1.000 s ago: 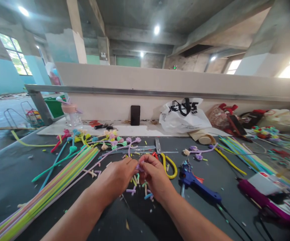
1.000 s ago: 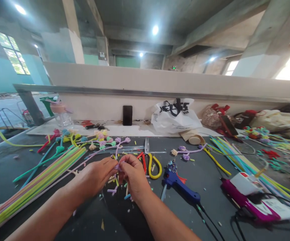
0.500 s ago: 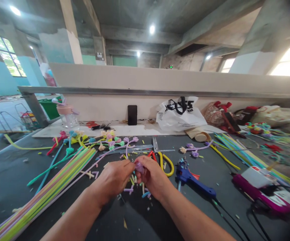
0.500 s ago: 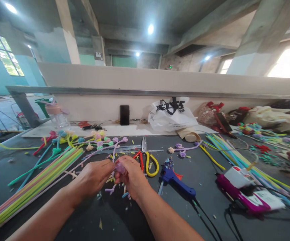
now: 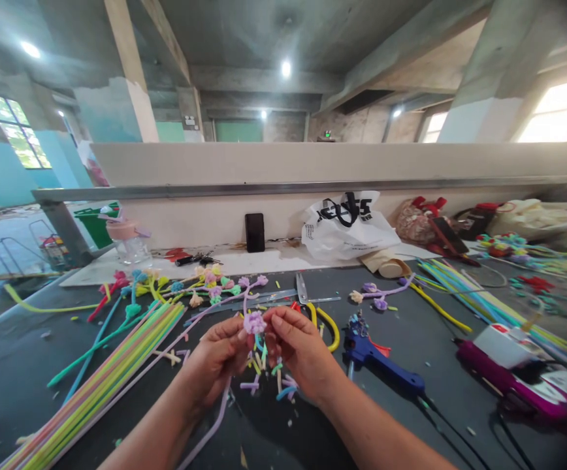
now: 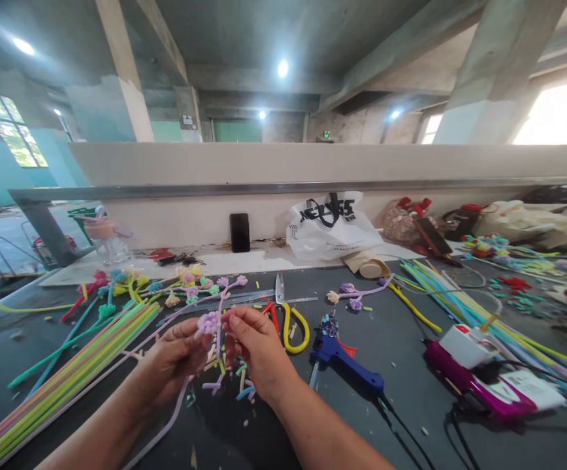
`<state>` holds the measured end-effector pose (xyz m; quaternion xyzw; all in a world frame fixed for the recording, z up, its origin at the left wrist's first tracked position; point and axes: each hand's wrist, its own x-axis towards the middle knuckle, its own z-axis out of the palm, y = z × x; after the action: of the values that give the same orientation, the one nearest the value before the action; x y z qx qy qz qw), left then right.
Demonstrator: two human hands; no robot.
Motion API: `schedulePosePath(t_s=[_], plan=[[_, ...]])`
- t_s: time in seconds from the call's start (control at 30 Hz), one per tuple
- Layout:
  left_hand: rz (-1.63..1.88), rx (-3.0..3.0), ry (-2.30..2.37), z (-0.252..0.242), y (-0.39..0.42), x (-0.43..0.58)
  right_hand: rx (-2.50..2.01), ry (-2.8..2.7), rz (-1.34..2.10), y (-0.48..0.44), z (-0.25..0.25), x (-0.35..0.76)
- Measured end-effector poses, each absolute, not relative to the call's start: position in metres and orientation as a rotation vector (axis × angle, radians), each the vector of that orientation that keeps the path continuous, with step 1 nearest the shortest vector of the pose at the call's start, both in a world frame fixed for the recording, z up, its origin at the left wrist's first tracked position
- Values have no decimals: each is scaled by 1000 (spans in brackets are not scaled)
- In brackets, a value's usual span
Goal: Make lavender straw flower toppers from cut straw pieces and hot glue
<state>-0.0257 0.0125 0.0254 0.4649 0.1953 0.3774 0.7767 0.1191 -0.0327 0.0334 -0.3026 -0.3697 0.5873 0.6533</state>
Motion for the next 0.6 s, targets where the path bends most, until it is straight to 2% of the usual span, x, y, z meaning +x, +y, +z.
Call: schedulePosePath(t_s=[0.37,0.6], plan=[[669,693,346,16,20,-22,-850,-786,1250,-23,22,119],[698,744,478,18,16,-17,-882,-787,1168,-23,22,119]])
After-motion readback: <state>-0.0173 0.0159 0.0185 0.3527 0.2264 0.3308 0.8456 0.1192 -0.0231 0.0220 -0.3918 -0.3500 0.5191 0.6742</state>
